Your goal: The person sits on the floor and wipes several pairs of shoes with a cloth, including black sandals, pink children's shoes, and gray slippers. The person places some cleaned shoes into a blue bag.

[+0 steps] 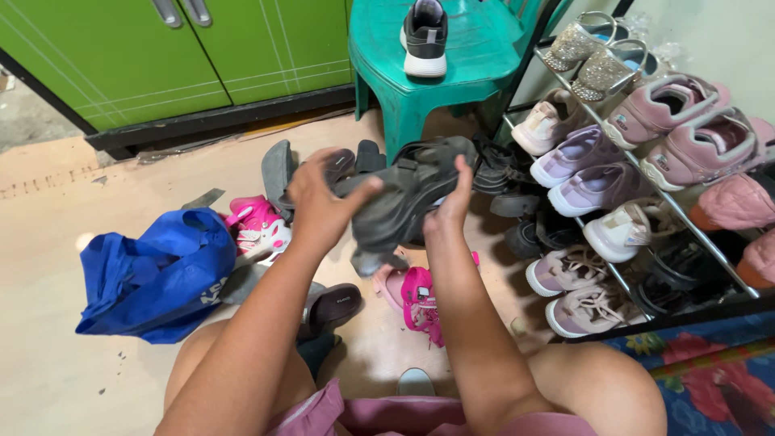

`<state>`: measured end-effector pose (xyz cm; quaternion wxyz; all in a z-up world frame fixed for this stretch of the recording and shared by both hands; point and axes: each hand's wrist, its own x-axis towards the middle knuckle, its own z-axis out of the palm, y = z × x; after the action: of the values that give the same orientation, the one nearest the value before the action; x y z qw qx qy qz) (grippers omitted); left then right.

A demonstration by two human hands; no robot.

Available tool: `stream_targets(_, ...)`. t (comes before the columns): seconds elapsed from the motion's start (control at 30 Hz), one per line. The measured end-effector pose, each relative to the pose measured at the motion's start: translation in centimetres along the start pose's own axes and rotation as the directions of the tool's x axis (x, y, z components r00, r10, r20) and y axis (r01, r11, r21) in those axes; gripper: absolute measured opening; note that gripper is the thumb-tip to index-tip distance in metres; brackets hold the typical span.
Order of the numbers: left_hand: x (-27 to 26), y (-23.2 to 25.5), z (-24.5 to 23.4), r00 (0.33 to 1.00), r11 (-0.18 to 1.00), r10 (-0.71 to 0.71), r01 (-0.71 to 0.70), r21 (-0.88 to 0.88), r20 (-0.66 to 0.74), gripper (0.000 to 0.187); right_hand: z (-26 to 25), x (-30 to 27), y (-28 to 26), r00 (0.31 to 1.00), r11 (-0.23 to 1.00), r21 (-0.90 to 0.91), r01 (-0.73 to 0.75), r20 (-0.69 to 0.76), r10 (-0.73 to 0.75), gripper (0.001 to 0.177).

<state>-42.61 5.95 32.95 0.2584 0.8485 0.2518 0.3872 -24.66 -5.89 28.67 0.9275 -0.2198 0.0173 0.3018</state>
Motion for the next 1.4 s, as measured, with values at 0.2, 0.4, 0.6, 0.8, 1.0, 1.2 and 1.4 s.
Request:
stream_targets(0.2, 0.0, -0.1, 0.7, 0.343, 0.177, -0.437, 0.939, -0.294, 0.832, 0.065, 1.5, -0.5, 0.5, 0.932, 0.917, -0.196, 0.347, -0.038, -0.361, 0.06)
stream_targets(0.4, 0.9, 0.3, 0.8, 0.515, 0.162, -0.358, 0.855, -0.492, 0.778, 0.054, 0.4, -0.3, 1.9, 0.854, 0.535, -0.71, 0.459, 0.186, -0.485, 0.074)
stream_targets(0.6, 2.7, -0.5, 2.3, 0.611, 0.063, -0.47, 0.743, -0.667, 0.637, 0.058, 1.5, -3.5, 5.9, 0.834, 0.25, -0.813, 0.525, 0.433, -0.343, 0.057)
stream_targets(0.8, 4.5, -1.7, 1.6, 0.588, 0.089, -0.636, 0.7, -0.709, 0.5, 0.064, 4.7, -6.5, 2.4, 0.829, 0.206, -0.806, 0.555, 0.516, -0.215, 0.033)
stream_targets(1.0, 3.3, 1.8, 1.5, 0.786, -0.17, -0.264, 0.532, -0.829, 0.558, 0.068, 7.3, -8.8, 2.5, 0.641, 0.147, -0.631, 0.762, 0.703, -0.309, 0.084)
stream_targets(1.2, 3.4, 3.5, -1.0, 0.799, -0.393, -0.062, 0.531, -0.751, 0.598, 0.092, 6.9, -9.0, 1.2, 0.654, 0.256, -0.605, 0.754, 0.725, -0.215, 0.085)
stream_targets(1.4, 3.5, 2.6, -0.3, 0.811, -0.326, -0.124, 0.511, -0.795, 0.572, 0.081, 5.6, -8.9, 2.7, 0.602, -0.128, -0.662, 0.739, 0.733, -0.315, 0.058)
